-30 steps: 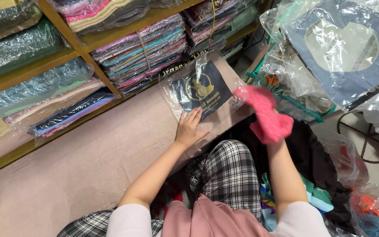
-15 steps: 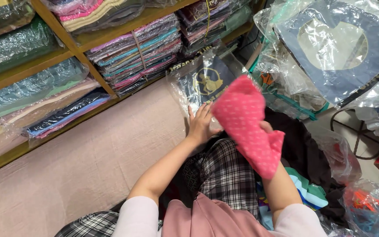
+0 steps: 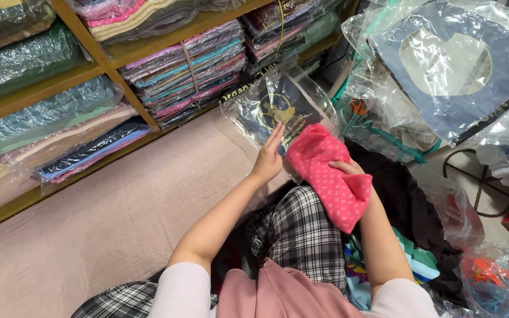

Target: Folding a pink patterned scarf and placing it into a clear plastic packaging bag.

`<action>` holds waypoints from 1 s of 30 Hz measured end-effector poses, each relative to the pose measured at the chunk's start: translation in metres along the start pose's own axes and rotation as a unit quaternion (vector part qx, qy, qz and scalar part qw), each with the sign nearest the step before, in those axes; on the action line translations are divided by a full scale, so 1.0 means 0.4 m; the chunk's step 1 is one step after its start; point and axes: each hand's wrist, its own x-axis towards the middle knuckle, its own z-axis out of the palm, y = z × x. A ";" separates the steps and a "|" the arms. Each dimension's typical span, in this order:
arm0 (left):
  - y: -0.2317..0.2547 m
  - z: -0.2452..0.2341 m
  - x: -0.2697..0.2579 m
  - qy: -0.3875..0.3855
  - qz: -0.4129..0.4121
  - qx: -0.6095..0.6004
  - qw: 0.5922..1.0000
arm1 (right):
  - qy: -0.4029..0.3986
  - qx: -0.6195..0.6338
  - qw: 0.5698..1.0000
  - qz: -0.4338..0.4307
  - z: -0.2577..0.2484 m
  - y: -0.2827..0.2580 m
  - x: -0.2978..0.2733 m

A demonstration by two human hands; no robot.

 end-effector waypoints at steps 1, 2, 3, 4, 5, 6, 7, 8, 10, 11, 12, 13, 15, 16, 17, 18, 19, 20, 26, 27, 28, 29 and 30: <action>0.010 0.003 0.007 -0.023 -0.016 -0.010 1.000 | -0.006 -0.004 1.000 0.005 -0.007 0.007 0.002; 0.020 0.007 0.013 -0.046 -0.031 -0.019 0.998 | -0.012 -0.007 1.000 0.010 0.018 0.000 0.023; 0.026 0.011 0.010 -0.045 -0.031 -0.019 0.998 | -0.013 -0.007 1.000 0.010 0.028 -0.010 0.018; 0.033 0.016 0.007 -0.068 -0.032 -0.015 0.997 | -0.036 -0.052 0.998 -0.011 0.038 -0.020 0.014; 0.039 0.021 0.001 -0.092 -0.033 -0.010 0.995 | -0.060 -0.096 0.993 -0.030 0.047 -0.027 0.007; 0.054 0.022 -0.007 -0.093 -0.034 -0.010 0.995 | -0.059 -0.095 0.993 -0.029 0.072 -0.042 -0.006; 0.069 0.021 -0.009 -0.104 -0.019 -0.003 0.994 | -0.106 -0.149 0.981 -0.060 0.095 -0.060 -0.017; 0.085 0.021 -0.012 -0.116 -0.004 0.004 0.993 | -0.153 -0.203 0.963 -0.091 0.119 -0.078 -0.028; 0.090 0.029 -0.003 -0.119 0.012 0.022 0.993 | -0.171 -0.261 0.943 -0.113 0.159 -0.129 -0.036; 0.092 0.033 -0.001 -0.122 0.027 0.040 0.991 | -0.189 -0.318 0.919 -0.132 0.180 -0.153 -0.041; 0.069 0.036 -0.002 -0.123 0.027 0.040 0.991 | -0.189 -0.317 0.920 -0.132 0.179 -0.143 -0.013; 0.047 0.041 -0.006 -0.130 0.049 0.077 0.987 | -0.163 -0.232 0.952 -0.115 0.177 -0.131 0.014; 0.010 0.044 -0.015 -0.138 0.071 0.113 0.981 | -0.135 -0.143 0.976 -0.096 0.172 -0.119 0.041; -0.004 0.042 -0.021 -0.132 0.097 0.125 0.978 | -0.129 -0.130 0.979 -0.091 0.170 -0.118 0.041; -0.019 0.039 -0.026 -0.124 0.124 0.138 0.975 | -0.123 -0.119 0.981 -0.087 0.167 -0.121 0.043; -0.029 0.040 -0.028 -0.123 0.124 0.137 0.975 | -0.123 -0.119 0.981 -0.087 0.166 -0.123 0.044; -0.041 0.036 -0.037 -0.125 0.141 0.146 0.971 | -0.116 -0.101 0.985 -0.080 0.168 -0.120 0.043; -0.052 0.034 -0.045 -0.126 0.159 0.155 0.967 | -0.109 -0.082 0.988 -0.072 0.171 -0.118 0.043; -0.148 0.062 -0.061 -0.078 0.102 0.248 0.960 | -0.068 -0.006 0.997 -0.043 0.152 -0.108 0.023; -0.163 0.060 -0.067 -0.078 0.102 0.248 0.960 | -0.068 -0.005 0.997 -0.044 0.150 -0.109 0.021; -0.179 0.058 -0.073 -0.061 0.063 0.284 0.955 | -0.059 0.013 0.997 -0.037 0.149 -0.109 0.019; -0.195 0.056 -0.080 -0.045 0.024 0.319 0.946 | -0.050 0.031 0.998 -0.031 0.148 -0.109 0.016; -0.194 0.049 -0.088 -0.046 0.024 0.319 0.946 | -0.049 0.031 0.998 -0.031 0.127 -0.099 -0.001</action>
